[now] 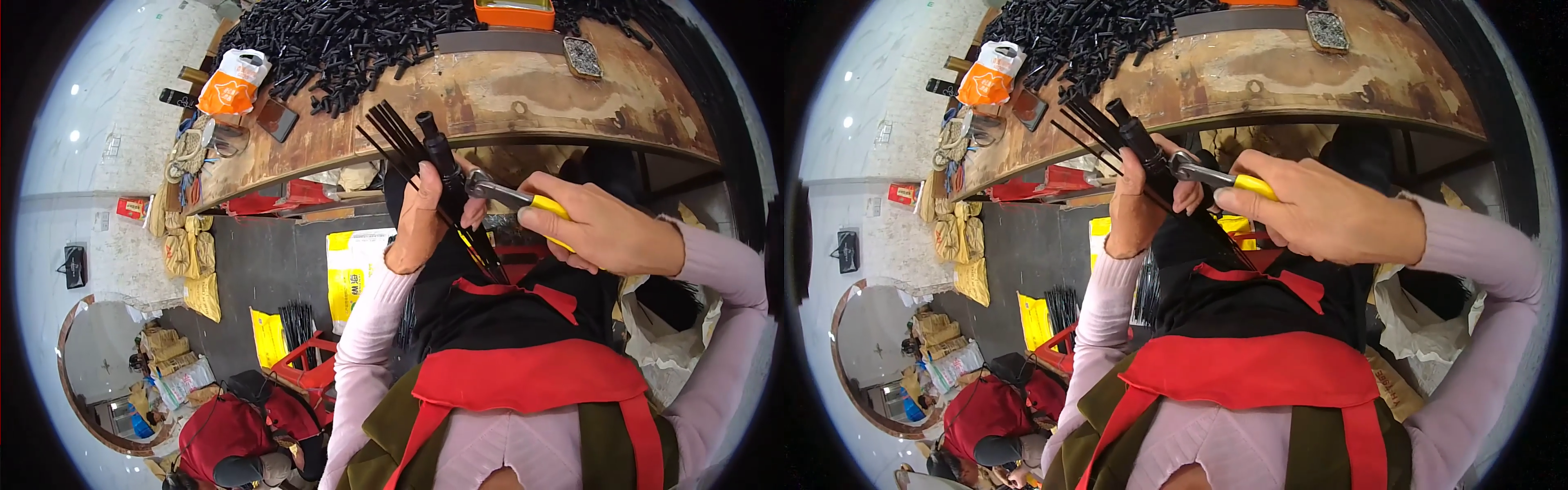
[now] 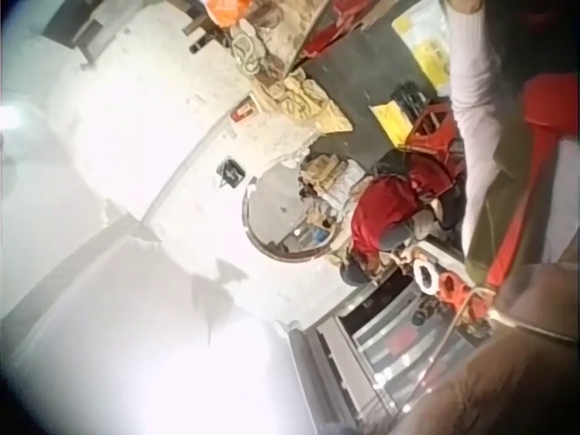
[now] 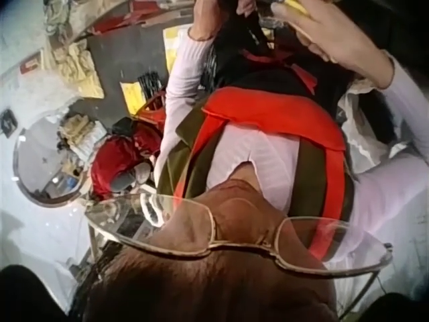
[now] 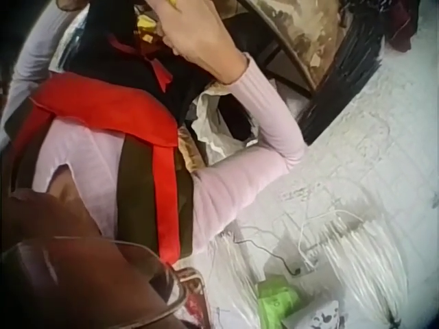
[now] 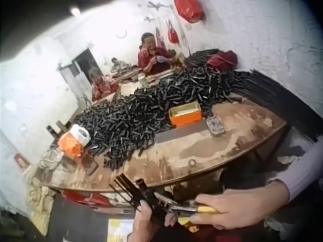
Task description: Assembling or processing black plastic cable components using hand tools at a factory workbench.
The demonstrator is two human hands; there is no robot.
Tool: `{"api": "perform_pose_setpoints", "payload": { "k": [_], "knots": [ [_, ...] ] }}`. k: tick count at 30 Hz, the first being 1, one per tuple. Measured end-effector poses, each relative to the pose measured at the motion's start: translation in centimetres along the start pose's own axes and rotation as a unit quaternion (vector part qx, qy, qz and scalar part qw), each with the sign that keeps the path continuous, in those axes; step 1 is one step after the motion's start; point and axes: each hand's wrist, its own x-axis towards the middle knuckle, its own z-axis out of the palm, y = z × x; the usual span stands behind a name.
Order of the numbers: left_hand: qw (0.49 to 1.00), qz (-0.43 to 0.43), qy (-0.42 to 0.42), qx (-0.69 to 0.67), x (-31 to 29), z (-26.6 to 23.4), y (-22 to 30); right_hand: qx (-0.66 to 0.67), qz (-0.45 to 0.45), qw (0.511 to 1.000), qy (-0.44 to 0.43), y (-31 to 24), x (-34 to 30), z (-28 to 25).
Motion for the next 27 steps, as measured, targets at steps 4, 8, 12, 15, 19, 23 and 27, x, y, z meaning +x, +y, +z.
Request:
{"api": "perform_pose_setpoints", "payload": {
  "k": [4,8,12,15,19,23,27],
  "knots": [
    [0.999,0.009,-0.034,0.005,0.1,-0.1,0.0,-0.018,0.043,0.998,-0.03,-1.5,-0.6,-1.3],
    [0.999,-0.008,-0.004,0.053,0.2,1.2,0.5,-0.077,0.047,0.996,-0.029,-3.2,-1.3,-2.1],
    [0.999,0.007,-0.009,0.037,0.2,0.8,0.7,-0.213,-0.096,0.972,0.009,-1.3,-0.7,-2.4],
    [0.999,-0.026,-0.036,-0.011,0.3,-0.9,0.2,-0.294,-0.289,0.908,0.073,1.0,0.6,-1.4],
    [0.998,-0.021,-0.062,-0.009,1.3,-1.5,0.4,-0.299,-0.234,0.893,0.241,6.0,2.8,-1.3],
    [0.994,-0.003,-0.09,-0.057,1.1,-2.3,0.2,-0.49,-0.05,0.798,0.346,12.9,2.6,-8.4],
    [0.998,0.021,-0.058,-0.029,0.8,-2.2,0.1,-0.556,-0.078,0.719,0.41,16.5,4.3,-12.3]
  ]
}}
